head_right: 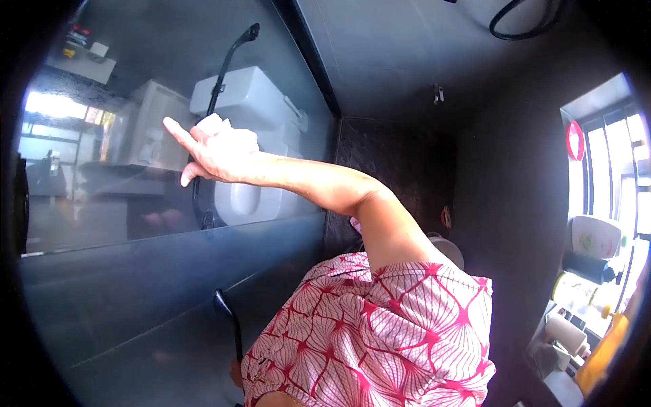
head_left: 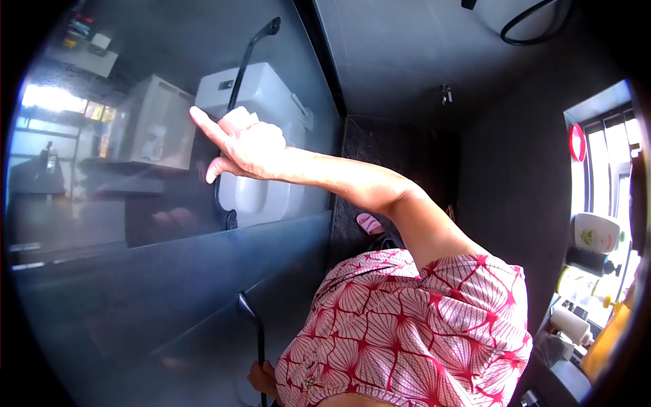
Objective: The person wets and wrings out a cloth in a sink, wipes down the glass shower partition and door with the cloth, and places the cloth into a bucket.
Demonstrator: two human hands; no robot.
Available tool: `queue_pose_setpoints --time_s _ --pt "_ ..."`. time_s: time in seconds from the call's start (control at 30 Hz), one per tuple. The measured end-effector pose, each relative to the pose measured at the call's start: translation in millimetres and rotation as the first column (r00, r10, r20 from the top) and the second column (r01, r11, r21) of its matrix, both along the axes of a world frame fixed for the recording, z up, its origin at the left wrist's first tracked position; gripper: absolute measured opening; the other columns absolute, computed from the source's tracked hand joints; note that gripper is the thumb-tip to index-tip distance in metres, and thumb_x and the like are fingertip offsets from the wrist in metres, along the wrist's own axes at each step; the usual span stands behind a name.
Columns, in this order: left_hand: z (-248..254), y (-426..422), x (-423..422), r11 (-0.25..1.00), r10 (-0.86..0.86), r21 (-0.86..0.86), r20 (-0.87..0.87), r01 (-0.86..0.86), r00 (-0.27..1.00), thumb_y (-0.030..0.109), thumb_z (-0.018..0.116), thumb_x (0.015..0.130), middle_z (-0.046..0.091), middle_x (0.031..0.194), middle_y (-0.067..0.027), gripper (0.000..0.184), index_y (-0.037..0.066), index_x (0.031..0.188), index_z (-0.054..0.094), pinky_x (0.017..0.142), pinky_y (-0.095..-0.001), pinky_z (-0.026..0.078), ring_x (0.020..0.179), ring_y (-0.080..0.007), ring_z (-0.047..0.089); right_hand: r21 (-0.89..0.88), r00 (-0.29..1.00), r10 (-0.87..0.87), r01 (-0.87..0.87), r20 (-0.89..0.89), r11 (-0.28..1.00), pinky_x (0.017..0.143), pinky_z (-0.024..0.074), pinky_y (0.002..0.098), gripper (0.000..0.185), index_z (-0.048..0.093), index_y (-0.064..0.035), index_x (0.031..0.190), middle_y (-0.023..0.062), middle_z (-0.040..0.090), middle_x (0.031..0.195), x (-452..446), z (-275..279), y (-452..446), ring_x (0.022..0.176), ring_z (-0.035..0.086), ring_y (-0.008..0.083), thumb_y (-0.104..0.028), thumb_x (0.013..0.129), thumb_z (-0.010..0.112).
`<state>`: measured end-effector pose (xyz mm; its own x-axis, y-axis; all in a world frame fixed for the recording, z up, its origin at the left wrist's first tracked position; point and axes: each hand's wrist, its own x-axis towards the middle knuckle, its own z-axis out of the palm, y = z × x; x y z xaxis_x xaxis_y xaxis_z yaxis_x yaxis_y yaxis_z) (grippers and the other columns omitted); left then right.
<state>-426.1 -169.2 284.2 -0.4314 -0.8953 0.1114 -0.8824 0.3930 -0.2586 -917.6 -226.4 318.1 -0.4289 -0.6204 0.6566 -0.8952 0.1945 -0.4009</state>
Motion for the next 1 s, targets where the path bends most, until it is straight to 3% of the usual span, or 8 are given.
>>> queue_pose_setpoints --time_s 0.17,0.2,0.4,0.6,0.8,0.9,0.93,1.0 --pt "-12.8 -2.8 21.4 0.995 0.083 -0.05 0.026 -0.082 0.996 0.043 0.04 0.091 0.055 0.065 -0.0106 0.041 0.008 0.081 0.059 0.049 -0.0418 0.039 0.058 -0.031 0.049 -0.116 1.0 -0.02 0.018 -0.015 0.993 0.043 0.0419 0.0316 0.101 0.025 -0.0156 0.139 0.0078 0.049 0.073 -18.9 -9.2 -11.8 0.063 0.047 0.0204 -0.063 0.058 0.062" --pt "-11.3 0.5 22.4 0.993 0.103 -0.065 0.036 -0.101 0.994 0.043 0.039 0.091 0.055 0.064 -0.0106 0.042 0.008 0.081 0.059 0.049 -0.0416 0.039 0.057 -0.0307 0.048 -0.021 0.998 -0.02 0.021 0.053 1.0 0.048 0.046 0.0343 0.103 0.024 -0.0163 0.139 0.0085 0.052 0.076 -16.9 -3.6 -7.8 0.066 0.051 0.0235 -0.062 0.057 0.064" --pt "-1.0 15.1 22.6 0.993 -0.051 -0.112 -0.108 0.039 0.993 0.033 0.039 0.094 0.049 0.061 -0.0126 0.038 0.002 0.081 0.057 0.047 -0.0419 0.032 0.055 -0.0289 0.042 -0.058 0.994 0.065 -0.06 0.083 0.997 0.055 0.0498 0.0377 0.103 0.019 -0.0155 0.14 0.0111 0.056 0.081 -27.2 -10.8 -12.1 0.07 0.056 0.0275 -0.06 0.059 0.065" --pt "0.0 18.5 48.6 0.997 0.066 0.052 -0.184 -0.058 0.981 0.024 0.043 0.092 0.049 0.069 -0.0159 0.029 -0.001 0.083 0.055 0.056 -0.0411 0.033 0.064 -0.0316 0.043 -0.12 0.987 0.153 -0.147 0.048 0.982 0.062 0.0508 0.0387 0.104 0.015 -0.0143 0.141 0.0129 0.058 0.093 -34.2 -19.8 -15.6 0.078 0.059 0.032 -0.06 0.06 0.063" --pt "6.3 12.1 43.7 0.984 -0.175 -0.039 -0.295 0.171 0.939 0.021 0.044 0.089 0.05 0.074 -0.0157 0.023 0.001 0.081 0.051 0.065 -0.0423 0.033 0.07 -0.0336 0.045 -0.168 0.99 0.132 -0.121 0.057 0.978 0.07 0.05 0.0456 0.104 0.015 -0.0202 0.14 0.0119 0.058 0.093 -31.0 -27.0 -26.4 0.087 0.059 0.0345 -0.064 0.058 0.062" --pt "6.8 3.4 32.3 0.969 -0.247 -0.095 -0.336 0.229 0.909 0.021 0.043 0.088 0.047 0.071 -0.0137 0.022 0.003 0.075 0.048 0.065 -0.0414 0.033 0.068 -0.0338 0.045 -0.233 0.975 0.213 -0.193 0.06 0.953 0.084 0.0467 0.0393 0.104 0.018 -0.0154 0.14 0.0149 0.04 0.133 -27.3 -22.1 -26.8 0.107 0.051 0.0323 -0.061 0.06 0.065" --pt "4.9 0.9 38.4 0.966 -0.258 -0.102 -0.306 0.238 0.916 0.022 0.043 0.088 0.046 0.07 -0.0129 0.023 0.004 0.074 0.047 0.065 -0.041 0.033 0.067 -0.0331 0.044 -0.106 0.863 0.317 -0.3 0.394 0.948 0.082 0.0463 0.0461 0.105 0.01 -0.015 0.141 0.0267 0.028 0.134 -25.7 -12.8 -16.5 0.105 0.048 0.0457 -0.059 0.063 0.066" --pt "-0.2 -4.4 45.4 0.961 -0.271 -0.121 -0.255 0.248 0.928 0.024 0.044 0.088 0.045 0.068 -0.0117 0.025 0.005 0.072 0.046 0.062 -0.0404 0.032 0.065 -0.032 0.044 -0.112 0.987 0.102 -0.088 0.123 0.99 0.085 0.0453 0.042 0.111 0.01 -0.0082 0.14 0.0313 0.044 0.115 -21.2 -22.2 -25.6 0.107 0.045 0.047 -0.052 0.06 0.072"
